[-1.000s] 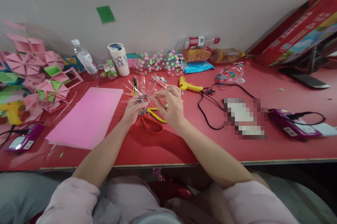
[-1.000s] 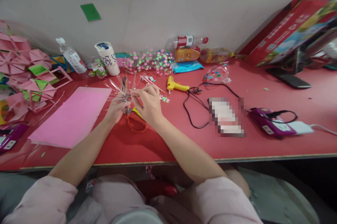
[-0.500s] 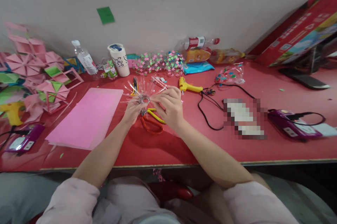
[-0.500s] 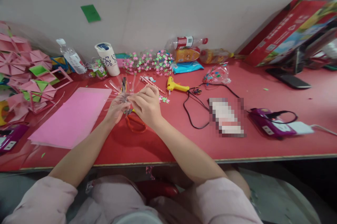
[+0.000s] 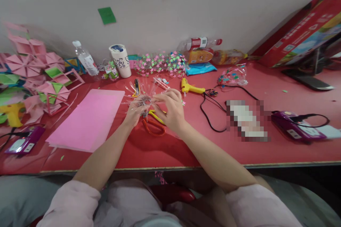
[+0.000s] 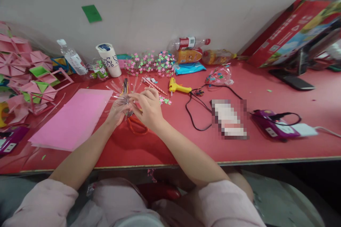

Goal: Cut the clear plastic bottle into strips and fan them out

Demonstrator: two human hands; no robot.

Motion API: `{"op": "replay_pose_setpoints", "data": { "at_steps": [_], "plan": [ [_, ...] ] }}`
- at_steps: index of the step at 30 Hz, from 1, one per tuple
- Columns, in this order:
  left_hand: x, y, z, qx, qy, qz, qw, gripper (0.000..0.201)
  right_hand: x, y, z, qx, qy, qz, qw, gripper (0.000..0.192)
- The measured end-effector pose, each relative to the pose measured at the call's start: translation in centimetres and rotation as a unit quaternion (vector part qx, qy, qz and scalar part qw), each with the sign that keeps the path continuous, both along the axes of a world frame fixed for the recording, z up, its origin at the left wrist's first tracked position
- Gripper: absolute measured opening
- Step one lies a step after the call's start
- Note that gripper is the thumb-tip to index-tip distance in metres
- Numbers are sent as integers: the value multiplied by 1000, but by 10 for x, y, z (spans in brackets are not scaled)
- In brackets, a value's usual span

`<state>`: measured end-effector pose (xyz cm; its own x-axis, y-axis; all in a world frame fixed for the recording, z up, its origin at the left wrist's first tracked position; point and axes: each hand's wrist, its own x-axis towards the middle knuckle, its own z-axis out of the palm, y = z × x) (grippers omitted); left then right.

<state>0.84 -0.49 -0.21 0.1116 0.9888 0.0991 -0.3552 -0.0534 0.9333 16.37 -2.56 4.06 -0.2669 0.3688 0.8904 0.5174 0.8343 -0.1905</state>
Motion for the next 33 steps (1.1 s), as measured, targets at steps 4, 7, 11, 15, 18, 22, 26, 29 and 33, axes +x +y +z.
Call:
{"op": "replay_pose_setpoints", "data": {
  "at_steps": [4, 7, 11, 15, 18, 22, 26, 29, 33],
  "plan": [
    [1, 0, 2, -2, 13, 15, 1000, 34, 0, -1, 0, -17, -1, -32, 999, 15],
    [0, 0, 1, -4, 11, 27, 1000, 34, 0, -1, 1, -23, 8, -55, 998, 12],
    [-1, 1, -2, -5, -2, 36, 999, 35, 0, 0, 1, -8, 5, -91, 996, 6],
    [-1, 3, -3, -4, -8, 17, 1000, 33, 0, -1, 1, -1, 12, -72, 997, 4],
    [-1, 2, 0, -12, -25, 11, 1000, 33, 1, -1, 1, -18, 38, -35, 999, 4],
    [-1, -1, 5, -22, -50, -12, 998, 40, 1, -2, 0, -41, 42, 8, 998, 8],
    [0, 0, 6, -23, -41, 5, 999, 48, -4, -5, -4, -41, 14, 39, 998, 11],
    [1, 2, 6, -9, -22, 35, 999, 46, -7, -9, -5, -40, -19, 51, 998, 13],
    [1, 2, 7, -2, -16, 58, 998, 40, -2, -12, 1, 1, 0, 68, 998, 15]
  ]
}}
